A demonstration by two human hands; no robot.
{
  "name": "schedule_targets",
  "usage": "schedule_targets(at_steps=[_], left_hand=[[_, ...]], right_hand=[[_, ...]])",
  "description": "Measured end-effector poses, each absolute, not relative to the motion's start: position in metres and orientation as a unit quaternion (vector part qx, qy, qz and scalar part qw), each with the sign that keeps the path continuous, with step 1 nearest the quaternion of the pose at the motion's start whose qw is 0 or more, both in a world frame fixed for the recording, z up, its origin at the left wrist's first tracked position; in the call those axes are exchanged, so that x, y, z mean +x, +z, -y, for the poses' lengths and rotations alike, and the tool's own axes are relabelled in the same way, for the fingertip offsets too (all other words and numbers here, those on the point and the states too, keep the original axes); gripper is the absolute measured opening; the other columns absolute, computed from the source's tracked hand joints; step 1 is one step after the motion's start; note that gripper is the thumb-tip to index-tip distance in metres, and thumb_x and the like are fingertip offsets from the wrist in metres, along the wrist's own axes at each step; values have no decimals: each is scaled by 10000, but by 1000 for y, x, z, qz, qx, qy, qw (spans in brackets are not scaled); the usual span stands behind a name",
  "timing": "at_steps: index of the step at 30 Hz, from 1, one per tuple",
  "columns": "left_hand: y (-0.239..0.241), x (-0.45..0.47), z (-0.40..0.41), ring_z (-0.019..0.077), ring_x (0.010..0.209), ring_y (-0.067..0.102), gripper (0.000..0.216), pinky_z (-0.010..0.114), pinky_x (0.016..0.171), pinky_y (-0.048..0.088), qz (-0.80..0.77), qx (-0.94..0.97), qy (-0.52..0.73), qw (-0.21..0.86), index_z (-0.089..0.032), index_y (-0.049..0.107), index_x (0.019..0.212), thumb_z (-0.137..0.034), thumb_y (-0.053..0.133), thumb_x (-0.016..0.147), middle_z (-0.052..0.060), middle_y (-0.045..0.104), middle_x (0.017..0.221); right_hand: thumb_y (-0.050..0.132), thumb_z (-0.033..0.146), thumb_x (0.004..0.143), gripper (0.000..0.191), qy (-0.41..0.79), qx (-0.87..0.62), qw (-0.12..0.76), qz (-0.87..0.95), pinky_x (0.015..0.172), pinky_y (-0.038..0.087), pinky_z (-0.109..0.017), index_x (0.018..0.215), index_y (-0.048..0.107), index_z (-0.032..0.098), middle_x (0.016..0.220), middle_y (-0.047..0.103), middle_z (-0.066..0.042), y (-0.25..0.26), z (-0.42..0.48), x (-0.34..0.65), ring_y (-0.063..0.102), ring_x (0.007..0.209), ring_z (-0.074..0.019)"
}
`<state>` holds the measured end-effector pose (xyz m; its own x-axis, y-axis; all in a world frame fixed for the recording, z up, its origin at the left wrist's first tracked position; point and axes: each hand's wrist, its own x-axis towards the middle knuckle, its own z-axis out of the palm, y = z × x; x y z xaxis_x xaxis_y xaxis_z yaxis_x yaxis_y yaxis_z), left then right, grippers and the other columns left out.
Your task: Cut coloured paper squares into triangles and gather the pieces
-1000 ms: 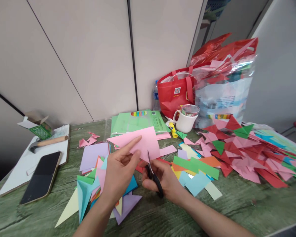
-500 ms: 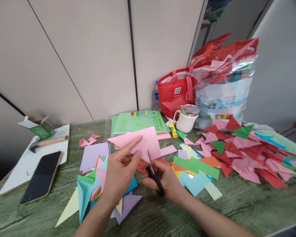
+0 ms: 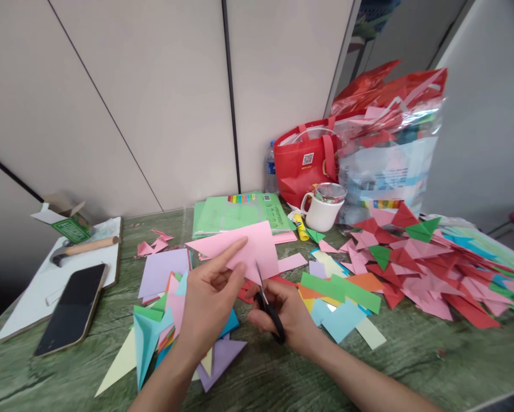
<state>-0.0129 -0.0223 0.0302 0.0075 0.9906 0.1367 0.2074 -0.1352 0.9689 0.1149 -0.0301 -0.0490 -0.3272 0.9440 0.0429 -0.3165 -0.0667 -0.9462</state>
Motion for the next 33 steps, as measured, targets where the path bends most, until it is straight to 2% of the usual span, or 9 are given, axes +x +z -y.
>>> schedule_targets(at_steps=[9, 13, 19, 25, 29, 33], left_hand=[[28, -13, 22, 50, 442, 244, 408, 158, 375, 192, -511, 583, 480, 411, -225, 584, 1189, -243, 566, 782, -71, 381, 493], [28, -13, 23, 53, 441, 266, 418, 162, 372, 207, -508, 582, 482, 413, -223, 579, 1196, -241, 566, 778, -65, 410, 497], [31, -15, 24, 60, 442, 230, 388, 172, 374, 215, -524, 580, 491, 385, -233, 616, 1152, -239, 583, 766, -77, 343, 475], [29, -18, 20, 68, 468, 312, 310, 185, 395, 253, -541, 562, 515, 356, -251, 684, 1040, -329, 625, 746, -33, 533, 560], [26, -18, 19, 76, 483, 376, 305, 184, 407, 282, -538, 554, 513, 376, -250, 690, 1026, -340, 631, 741, -17, 576, 578], [27, -19, 18, 64, 471, 349, 294, 173, 388, 264, -529, 548, 510, 400, -236, 701, 1002, -339, 638, 734, -21, 569, 582]], right_hand=[[691, 192, 658, 157, 647, -342, 482, 481, 410, 363, -160, 758, 575, 160, 484, 534, 71, -47, 30, 112, 444, 404, -51], [704, 250, 663, 187, 659, -344, 474, 471, 392, 380, -157, 765, 577, 158, 493, 542, 66, -50, 31, 113, 463, 394, -55], [714, 360, 659, 283, 645, -361, 464, 489, 393, 405, -173, 792, 583, 149, 497, 548, 55, -52, 31, 114, 483, 396, -67], [728, 400, 638, 331, 644, -362, 458, 494, 410, 420, -188, 786, 575, 147, 497, 550, 49, -49, 31, 114, 491, 398, -72], [738, 409, 619, 354, 648, -363, 452, 493, 409, 420, -191, 789, 576, 145, 499, 556, 46, -46, 30, 114, 491, 401, -75], [719, 400, 650, 331, 642, -354, 459, 502, 419, 417, -183, 799, 573, 144, 502, 561, 47, -45, 30, 115, 493, 411, -70]])
